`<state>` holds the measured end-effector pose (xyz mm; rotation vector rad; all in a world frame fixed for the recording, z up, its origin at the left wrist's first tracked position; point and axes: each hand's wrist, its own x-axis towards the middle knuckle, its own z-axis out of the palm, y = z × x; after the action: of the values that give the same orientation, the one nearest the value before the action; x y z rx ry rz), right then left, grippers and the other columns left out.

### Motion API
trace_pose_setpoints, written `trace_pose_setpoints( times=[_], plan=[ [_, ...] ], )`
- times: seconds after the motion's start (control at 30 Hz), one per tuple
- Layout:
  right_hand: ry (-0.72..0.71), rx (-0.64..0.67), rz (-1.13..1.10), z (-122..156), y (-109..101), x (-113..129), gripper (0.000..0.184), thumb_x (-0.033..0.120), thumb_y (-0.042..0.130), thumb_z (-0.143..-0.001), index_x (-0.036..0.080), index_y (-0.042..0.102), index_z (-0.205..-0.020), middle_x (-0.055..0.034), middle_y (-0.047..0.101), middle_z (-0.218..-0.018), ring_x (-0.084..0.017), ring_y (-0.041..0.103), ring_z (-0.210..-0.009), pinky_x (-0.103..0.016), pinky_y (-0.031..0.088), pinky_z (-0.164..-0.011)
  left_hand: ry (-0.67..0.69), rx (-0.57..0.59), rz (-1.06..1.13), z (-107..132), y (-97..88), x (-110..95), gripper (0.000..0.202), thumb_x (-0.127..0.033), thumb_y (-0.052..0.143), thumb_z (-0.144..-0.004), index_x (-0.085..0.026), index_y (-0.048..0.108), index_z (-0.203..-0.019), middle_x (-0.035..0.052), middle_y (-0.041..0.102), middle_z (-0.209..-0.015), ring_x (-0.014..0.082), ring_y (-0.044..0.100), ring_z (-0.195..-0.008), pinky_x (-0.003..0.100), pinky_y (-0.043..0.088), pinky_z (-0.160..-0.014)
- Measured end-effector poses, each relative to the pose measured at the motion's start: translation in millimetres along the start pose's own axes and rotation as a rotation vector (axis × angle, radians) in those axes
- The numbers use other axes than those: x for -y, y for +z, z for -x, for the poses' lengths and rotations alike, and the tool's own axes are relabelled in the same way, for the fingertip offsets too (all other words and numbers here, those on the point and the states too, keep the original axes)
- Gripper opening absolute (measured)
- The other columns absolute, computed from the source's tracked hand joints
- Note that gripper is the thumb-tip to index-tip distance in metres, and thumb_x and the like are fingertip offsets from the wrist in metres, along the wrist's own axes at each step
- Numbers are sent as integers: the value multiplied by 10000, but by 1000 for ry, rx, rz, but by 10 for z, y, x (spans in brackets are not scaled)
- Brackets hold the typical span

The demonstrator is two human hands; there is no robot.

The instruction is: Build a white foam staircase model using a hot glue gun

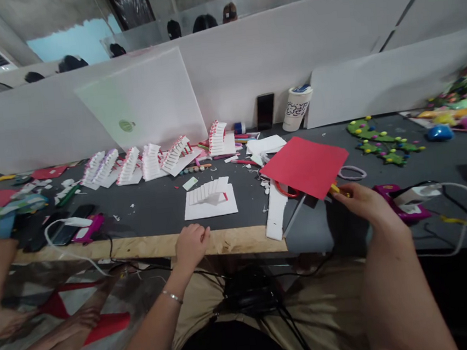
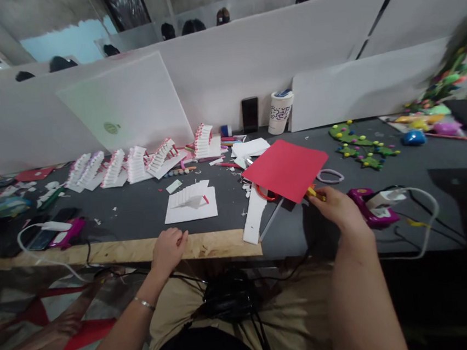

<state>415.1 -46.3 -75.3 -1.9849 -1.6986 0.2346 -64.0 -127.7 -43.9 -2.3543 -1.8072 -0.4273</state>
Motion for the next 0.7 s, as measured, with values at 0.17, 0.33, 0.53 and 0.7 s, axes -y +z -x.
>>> trace_pose_setpoints(
  times=[0.17, 0.33, 0.53, 0.7],
  plan=[
    [119, 80, 132, -32, -3, 159, 304, 397, 625, -803, 174, 722, -985, -134, 736, -891, -254, 664, -776, -322, 439, -641, 14, -57, -35, 1, 32, 30, 421, -318, 410, -974, -237, 426, -562, 29, 494, -578, 207, 505, -630, 343, 308, -623],
    [137, 87, 187, -43, -61, 225, 287, 381, 610, -826, 174, 726, -987, -149, 723, -921, -290, 651, -852, -350, 437, -684, 39, -86, -87, -10, 42, 28, 441, -322, 383, -986, -237, 418, -554, 25, 481, -560, 200, 501, -625, 344, 307, -628],
    [49, -201, 148, 124, -207, 475, 266, 399, 536, -878, 173, 670, -922, -152, 664, -917, -304, 589, -891, -404, 439, -777, 44, -98, -127, -6, 42, 21, 441, -310, 377, -993, -234, 439, -563, 25, 491, -556, 198, 502, -614, 347, 311, -628],
    [-257, -212, 184, 183, -65, 892, 381, 371, 622, -835, 171, 639, -1159, -180, 638, -1181, -342, 543, -1029, -437, 427, -821, 36, -69, -132, 1, 37, 21, 431, -308, 385, -992, -233, 453, -573, 34, 532, -577, 203, 515, -632, 347, 313, -641]
  ],
)
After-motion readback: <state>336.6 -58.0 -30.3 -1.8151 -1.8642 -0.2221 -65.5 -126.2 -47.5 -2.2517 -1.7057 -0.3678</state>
